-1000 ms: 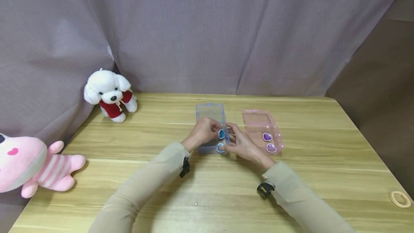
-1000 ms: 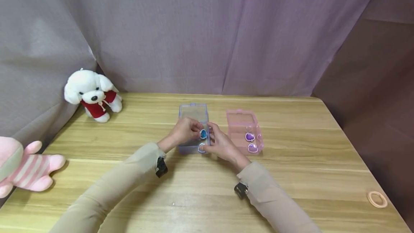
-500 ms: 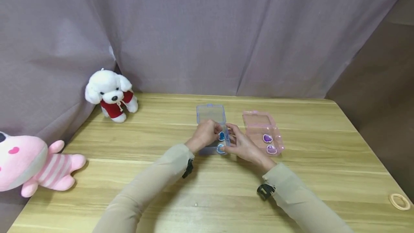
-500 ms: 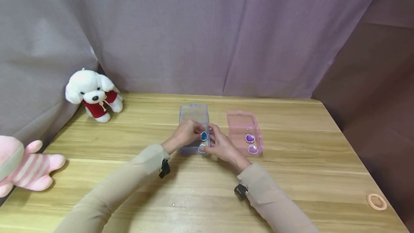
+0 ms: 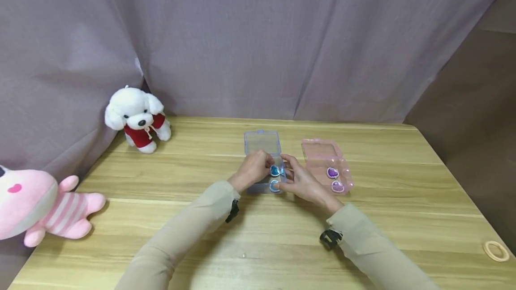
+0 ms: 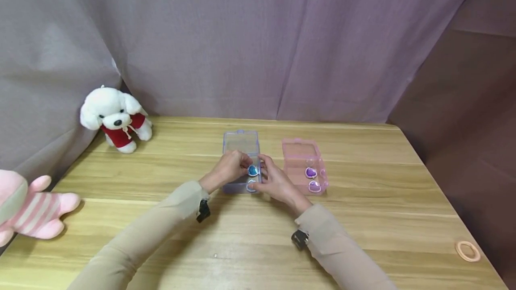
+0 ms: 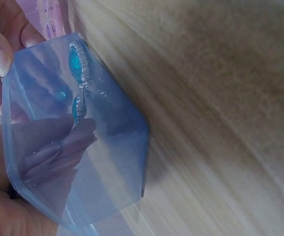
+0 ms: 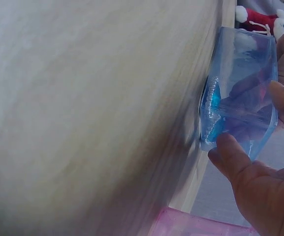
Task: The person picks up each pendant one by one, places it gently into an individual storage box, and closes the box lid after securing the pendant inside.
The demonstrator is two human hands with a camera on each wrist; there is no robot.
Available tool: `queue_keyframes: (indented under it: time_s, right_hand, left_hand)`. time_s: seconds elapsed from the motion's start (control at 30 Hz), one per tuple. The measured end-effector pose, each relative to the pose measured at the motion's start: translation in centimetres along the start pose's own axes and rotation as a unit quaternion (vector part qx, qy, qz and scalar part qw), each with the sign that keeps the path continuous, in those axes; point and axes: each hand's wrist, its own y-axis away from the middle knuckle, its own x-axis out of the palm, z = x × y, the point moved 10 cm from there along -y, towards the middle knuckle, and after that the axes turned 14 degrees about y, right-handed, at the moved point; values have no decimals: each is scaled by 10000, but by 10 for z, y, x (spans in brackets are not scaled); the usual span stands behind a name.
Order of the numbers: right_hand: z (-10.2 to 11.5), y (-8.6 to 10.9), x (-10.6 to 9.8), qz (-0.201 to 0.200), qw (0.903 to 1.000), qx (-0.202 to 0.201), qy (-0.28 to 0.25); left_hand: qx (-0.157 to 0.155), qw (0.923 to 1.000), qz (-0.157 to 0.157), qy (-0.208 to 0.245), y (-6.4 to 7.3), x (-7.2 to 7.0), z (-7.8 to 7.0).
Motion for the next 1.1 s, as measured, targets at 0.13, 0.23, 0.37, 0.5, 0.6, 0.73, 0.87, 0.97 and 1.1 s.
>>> queue_keyframes:
  time_s: [0.13, 0.23, 0.37, 0.5, 0.6, 0.73, 0.87, 0.97, 1.1]
  right_hand:
    - [-2, 0, 0, -20, 10000, 45, 57]
    - [-2, -1, 0, -31, 10000, 89, 33]
    - [-2, -1, 1, -36, 9999, 106, -45]
    - [-2, -1, 1, -109, 9999, 69, -59]
    - [-1, -1, 1, -164, 9998, -18, -110]
    - [1, -2, -1, -315, 9990, -135, -302]
    - [0, -1, -2, -491, 9981, -137, -351]
    - [-1, 0, 1, -569, 9978, -61, -339]
    - [-1, 0, 2, -727, 9972, 9, -185]
  left_hand:
    - [-17, 10000, 38, -12, -1, 0, 1]
    - [12, 10000, 79, -29, -1, 0, 0]
    - [97, 9998, 122, -79, 0, -2, -1]
    - [232, 9995, 210, 95, 3, -9, -4]
    - [54, 9951, 76, 989, 3, -27, 3]
    - [-250, 9554, -1041, 2752, -1, -74, 28]
    - [-646, 9243, -1840, 3281, -2, -101, 62]
    - [-1212, 9103, -1398, 3704, -4, -88, 82]
    - [-1415, 8820, -904, 4403, -7, -71, 85]
